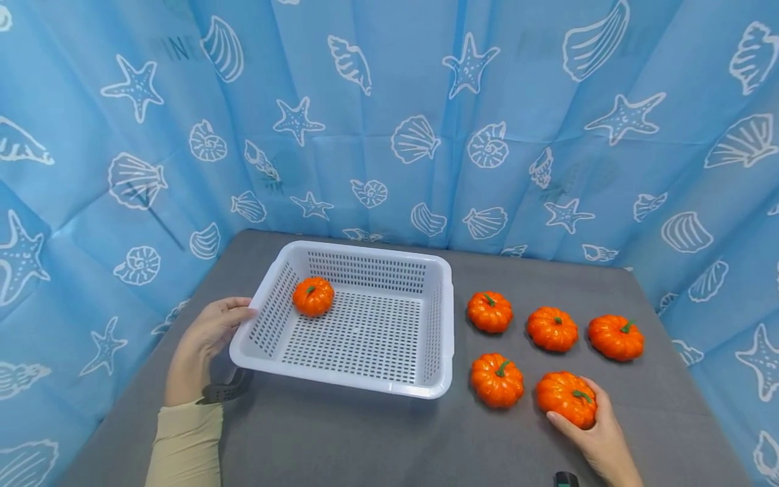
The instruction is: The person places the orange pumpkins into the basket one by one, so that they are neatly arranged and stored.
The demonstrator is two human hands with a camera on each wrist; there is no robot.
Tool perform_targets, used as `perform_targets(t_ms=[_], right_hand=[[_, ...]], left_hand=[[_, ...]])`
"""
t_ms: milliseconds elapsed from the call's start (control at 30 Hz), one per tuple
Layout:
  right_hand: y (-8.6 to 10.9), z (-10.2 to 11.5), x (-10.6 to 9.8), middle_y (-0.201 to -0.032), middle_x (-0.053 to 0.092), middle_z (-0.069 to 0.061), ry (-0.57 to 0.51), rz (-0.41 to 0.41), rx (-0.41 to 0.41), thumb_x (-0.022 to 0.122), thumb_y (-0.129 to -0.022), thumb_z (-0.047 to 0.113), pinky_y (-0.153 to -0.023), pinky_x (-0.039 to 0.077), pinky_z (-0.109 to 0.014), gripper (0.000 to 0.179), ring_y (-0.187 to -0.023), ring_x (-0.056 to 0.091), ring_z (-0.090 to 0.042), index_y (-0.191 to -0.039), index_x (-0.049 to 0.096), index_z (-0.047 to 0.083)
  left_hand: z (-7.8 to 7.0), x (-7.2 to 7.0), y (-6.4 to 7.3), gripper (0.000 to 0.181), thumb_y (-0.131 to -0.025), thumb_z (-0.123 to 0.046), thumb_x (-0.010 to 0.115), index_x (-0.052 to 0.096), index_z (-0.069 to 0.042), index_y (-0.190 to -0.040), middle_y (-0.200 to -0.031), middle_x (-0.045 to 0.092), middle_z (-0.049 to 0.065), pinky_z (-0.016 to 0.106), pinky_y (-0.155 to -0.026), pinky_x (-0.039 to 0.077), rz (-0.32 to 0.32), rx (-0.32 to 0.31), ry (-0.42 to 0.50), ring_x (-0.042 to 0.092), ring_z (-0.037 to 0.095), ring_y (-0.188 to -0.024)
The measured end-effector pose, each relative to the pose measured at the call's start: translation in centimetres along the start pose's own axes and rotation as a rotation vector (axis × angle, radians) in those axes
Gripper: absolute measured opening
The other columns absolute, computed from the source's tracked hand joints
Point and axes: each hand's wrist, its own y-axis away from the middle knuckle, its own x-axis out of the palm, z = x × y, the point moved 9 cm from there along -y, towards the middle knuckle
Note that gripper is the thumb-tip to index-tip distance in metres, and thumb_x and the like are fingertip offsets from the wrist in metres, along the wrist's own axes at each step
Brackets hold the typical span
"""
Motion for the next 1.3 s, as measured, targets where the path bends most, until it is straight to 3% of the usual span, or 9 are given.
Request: perform_targets(t_ms=[233,400,667,833,933,1067,1300], right_hand=[[-0.3,0.0,-0.6,-0.135,0.026,-0.029,-0.033,-0.046,0.004,0.067,-0.087,0.023,-0.069,0.028,-0.012,0.084,-0.089,0.026,0.015,-0.144,0.012,-0.005],[-0.4,-0.5,-0.7,-0.139,0.022,-0.032,-0.020,-0.033,0.055,0.066,-0.088,0.030,-0.069,0.029,-0.015,0.089,-0.090,0.026,0.012,-0.146,0.008,-0.005],[-0.4,-0.9,-0.9,-0.135,0.025,-0.030,-0.017,-0.030,0.031,0.065,-0.089,0.028,-0.066,0.031,-0.013,0.081,-0.086,0.027,0.016,-0.144,0.014,-0.002],[-0.5,-0.5,-0.9,-0.138,0.024,-0.031,-0.007,-0.010,0.076,0.064,-0.089,0.033,-0.068,0.030,-0.015,0.087,-0.087,0.027,0.013,-0.144,0.010,-0.006],[-0.7,0.6,-1.2,-0.136,0.026,-0.030,-0.006,-0.015,0.058,0.065,-0.089,0.031,-0.068,0.030,-0.016,0.086,-0.086,0.028,0.012,-0.144,0.011,-0.007],[-1.3,3.1,-1.5,-0.129,0.030,-0.026,-0.003,-0.013,-0.049,0.067,-0.088,0.023,-0.066,0.033,-0.014,0.080,-0.086,0.031,0.013,-0.142,0.015,-0.005],[-2.9,8.4,-2.2,-0.136,0.026,-0.035,0.048,0.069,-0.181,0.066,-0.089,0.022,-0.064,0.036,-0.008,0.087,-0.087,0.030,0.017,-0.146,0.007,-0.007]], left_hand=[[-0.2,0.0,-0.2,0.046,-0.091,-0.016,0.060,0.046,0.007,-0.128,-0.122,0.057,0.025,0.035,-0.076,0.056,-0.001,0.011,-0.001,0.066,0.017,-0.087],[0.0,0.0,-0.1,0.042,-0.091,-0.013,0.059,0.047,0.007,-0.126,-0.121,0.058,0.025,0.034,-0.074,0.056,-0.014,0.009,0.000,0.066,0.017,-0.086],[0.4,0.0,0.1,0.043,-0.090,-0.016,0.061,0.049,0.004,-0.127,-0.121,0.059,0.022,0.037,-0.077,0.056,-0.034,-0.015,-0.012,0.066,0.019,-0.087],[0.2,-0.1,0.3,0.044,-0.091,-0.016,0.061,0.048,0.005,-0.127,-0.121,0.059,0.024,0.038,-0.077,0.056,-0.035,-0.002,-0.007,0.066,0.019,-0.086],[0.1,-0.1,0.3,0.044,-0.090,-0.015,0.061,0.048,0.006,-0.127,-0.121,0.058,0.024,0.037,-0.077,0.056,-0.032,0.002,0.001,0.066,0.018,-0.086],[0.1,-0.1,0.3,0.045,-0.090,-0.015,0.061,0.048,0.006,-0.127,-0.121,0.058,0.024,0.036,-0.077,0.056,-0.031,0.005,0.005,0.066,0.018,-0.086],[0.0,-0.1,0.2,0.045,-0.090,-0.013,0.061,0.047,0.007,-0.127,-0.121,0.058,0.025,0.034,-0.076,0.056,-0.028,0.010,0.001,0.065,0.017,-0.086]])
